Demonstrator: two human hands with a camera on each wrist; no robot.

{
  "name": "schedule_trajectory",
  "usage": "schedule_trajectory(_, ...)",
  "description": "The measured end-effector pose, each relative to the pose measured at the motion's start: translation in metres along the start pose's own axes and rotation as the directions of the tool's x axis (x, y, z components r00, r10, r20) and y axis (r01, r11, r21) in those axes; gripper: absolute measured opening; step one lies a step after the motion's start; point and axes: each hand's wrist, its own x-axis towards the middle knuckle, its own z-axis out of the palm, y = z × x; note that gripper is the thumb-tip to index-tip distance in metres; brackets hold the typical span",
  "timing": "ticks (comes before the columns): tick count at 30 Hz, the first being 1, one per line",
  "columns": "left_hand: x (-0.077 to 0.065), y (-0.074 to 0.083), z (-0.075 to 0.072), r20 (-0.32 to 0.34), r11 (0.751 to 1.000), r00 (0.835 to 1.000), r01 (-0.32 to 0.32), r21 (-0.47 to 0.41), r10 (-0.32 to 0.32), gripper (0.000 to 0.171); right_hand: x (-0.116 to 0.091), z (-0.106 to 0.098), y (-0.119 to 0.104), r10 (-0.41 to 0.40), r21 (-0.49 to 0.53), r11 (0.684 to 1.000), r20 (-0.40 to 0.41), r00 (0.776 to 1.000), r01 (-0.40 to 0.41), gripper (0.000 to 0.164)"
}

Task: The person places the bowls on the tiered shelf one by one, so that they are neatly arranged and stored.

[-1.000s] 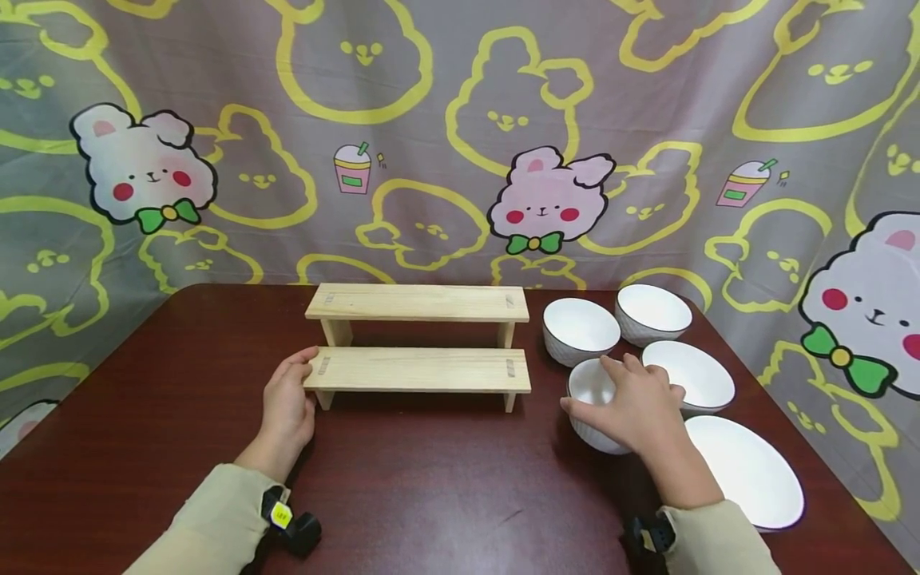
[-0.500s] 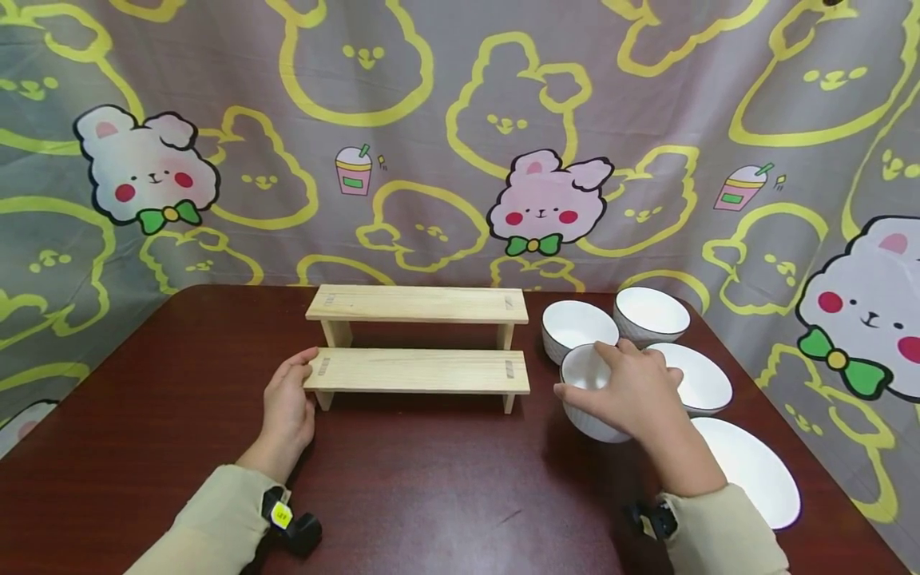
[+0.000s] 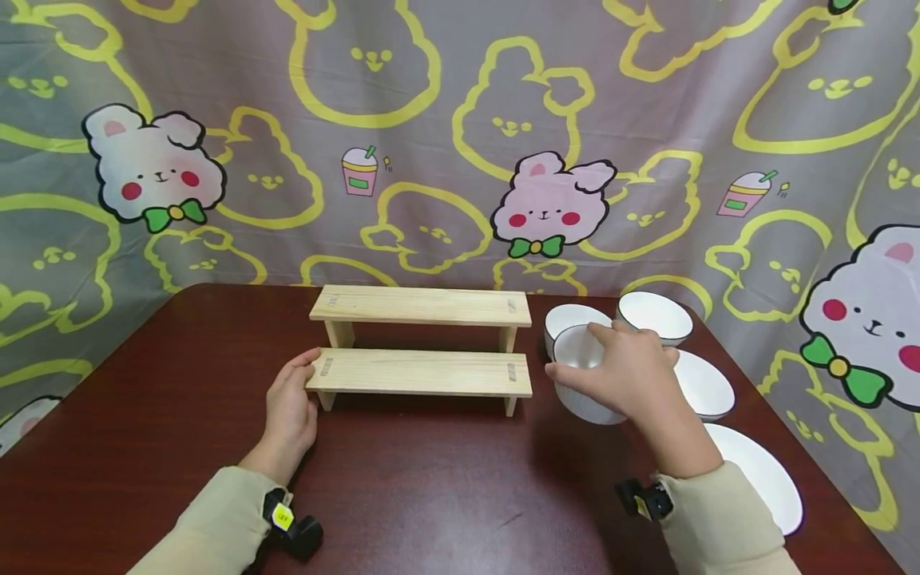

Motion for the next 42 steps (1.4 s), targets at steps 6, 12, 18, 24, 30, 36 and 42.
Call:
schedule_trajectory(6,0.0,0.001,0.002,0.005,1.0,1.0,0.007,-0.017,-0.007,0.033,0.006,-0.006,-0.008,-0.028,0.011,1.0,-0.027,0.999,0.029,0.081)
schedule_trajectory(12,-0.001,0.001,0.002,0.003,1.0,1.0,0.012,-0.01,-0.012,0.033,0.014,-0.015,-0.02,-0.03,0.036,0.999,-0.011,0.999,0.03,0.085)
schedule_trajectory(18,-0.001,0.0,0.001,0.002,1.0,1.0,0.003,0.0,-0.003,0.033,0.021,-0.02,-0.033,-0.049,0.041,0.998,0.008,0.999,0.048,0.086)
schedule_trajectory(24,0.0,-0.001,0.001,-0.005,1.0,1.0,-0.005,0.013,0.005,0.033,0.027,-0.021,-0.047,-0.095,0.049,0.994,0.006,0.995,0.095,0.082)
schedule_trajectory(30,0.0,-0.004,0.001,-0.013,1.0,1.0,-0.005,0.029,0.005,0.033,0.035,-0.021,-0.061,-0.136,0.053,0.989,0.0,0.991,0.136,0.079)
schedule_trajectory(36,-0.001,-0.004,0.002,-0.024,0.998,0.999,-0.02,0.067,0.022,0.033,0.043,-0.02,-0.075,-0.165,0.084,0.983,0.019,0.986,0.163,0.076)
schedule_trajectory(42,0.0,-0.004,0.0,-0.021,0.994,0.999,-0.023,0.107,0.025,0.033,0.049,-0.014,-0.09,-0.211,0.106,0.973,0.024,0.977,0.207,0.075)
